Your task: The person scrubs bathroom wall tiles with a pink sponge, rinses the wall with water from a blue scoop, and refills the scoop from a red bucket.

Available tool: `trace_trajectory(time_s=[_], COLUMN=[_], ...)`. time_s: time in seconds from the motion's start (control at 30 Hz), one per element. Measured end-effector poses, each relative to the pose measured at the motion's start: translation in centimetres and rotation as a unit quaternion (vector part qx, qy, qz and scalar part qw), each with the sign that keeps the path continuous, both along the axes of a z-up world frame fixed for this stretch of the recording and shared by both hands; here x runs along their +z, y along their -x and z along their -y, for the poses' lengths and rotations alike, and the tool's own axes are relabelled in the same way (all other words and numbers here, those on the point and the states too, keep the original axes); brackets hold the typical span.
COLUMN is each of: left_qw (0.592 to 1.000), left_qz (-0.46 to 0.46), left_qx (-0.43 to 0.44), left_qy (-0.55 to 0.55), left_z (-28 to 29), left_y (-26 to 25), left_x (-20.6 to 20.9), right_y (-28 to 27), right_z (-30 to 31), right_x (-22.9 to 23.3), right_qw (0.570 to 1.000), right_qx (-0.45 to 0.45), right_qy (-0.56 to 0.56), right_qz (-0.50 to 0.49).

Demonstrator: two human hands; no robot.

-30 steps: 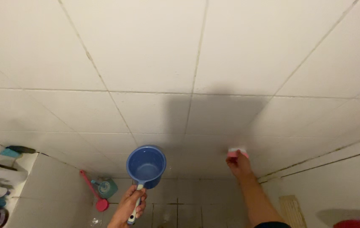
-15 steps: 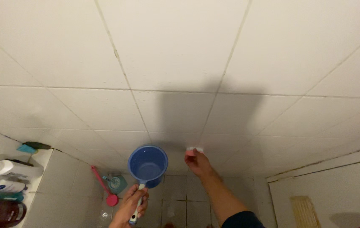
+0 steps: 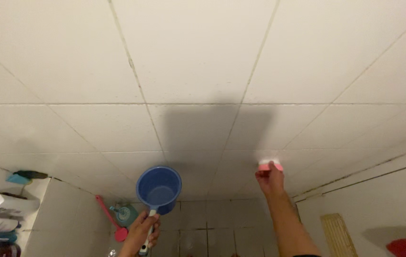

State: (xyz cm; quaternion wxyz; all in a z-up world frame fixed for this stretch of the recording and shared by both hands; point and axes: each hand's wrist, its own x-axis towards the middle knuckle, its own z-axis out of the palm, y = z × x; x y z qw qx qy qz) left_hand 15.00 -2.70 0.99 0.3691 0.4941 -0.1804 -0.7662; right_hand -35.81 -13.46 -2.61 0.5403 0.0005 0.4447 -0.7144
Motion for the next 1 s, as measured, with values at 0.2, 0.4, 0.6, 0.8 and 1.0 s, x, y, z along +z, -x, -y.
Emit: trace_trajectory(time_s=[0.2, 0.4, 0.6, 0.8, 1.0], left_qw=[0.999, 0.999, 0.998, 0.997, 0.999], left_qz=[-0.018, -0.016, -0.007, -0.016, -0.017], left_qx=[-0.018, -0.038, -0.048, -0.062, -0.032], left_qy=[0.018, 0.034, 0.028, 0.049, 0.027], left_z=[0.1, 0.6, 1.0, 1.0, 0.2], left_y=[-0.1, 0.4, 0.3, -0.1, -0.1], left_x=[-0.8, -1.3, -1.1, -1.7, -0.3], right_y=[-5.0, -13.9, -12.9, -8.9, -9.0], right_z=[-0.9, -1.7, -0.5, 0.7, 2.2], right_x=[8.4, 10.8, 5.8, 12.2, 24.6], right_qw=[0.97, 0.842, 0.608, 0.719, 0.4], right_qx=[-0.094, -0.053, 0.046, 0.058, -0.216], right_qy=[-0.019, 0.011, 0.027, 0.083, 0.132], right_qz=[-0.225, -0.536, -0.792, -0.687, -0.881])
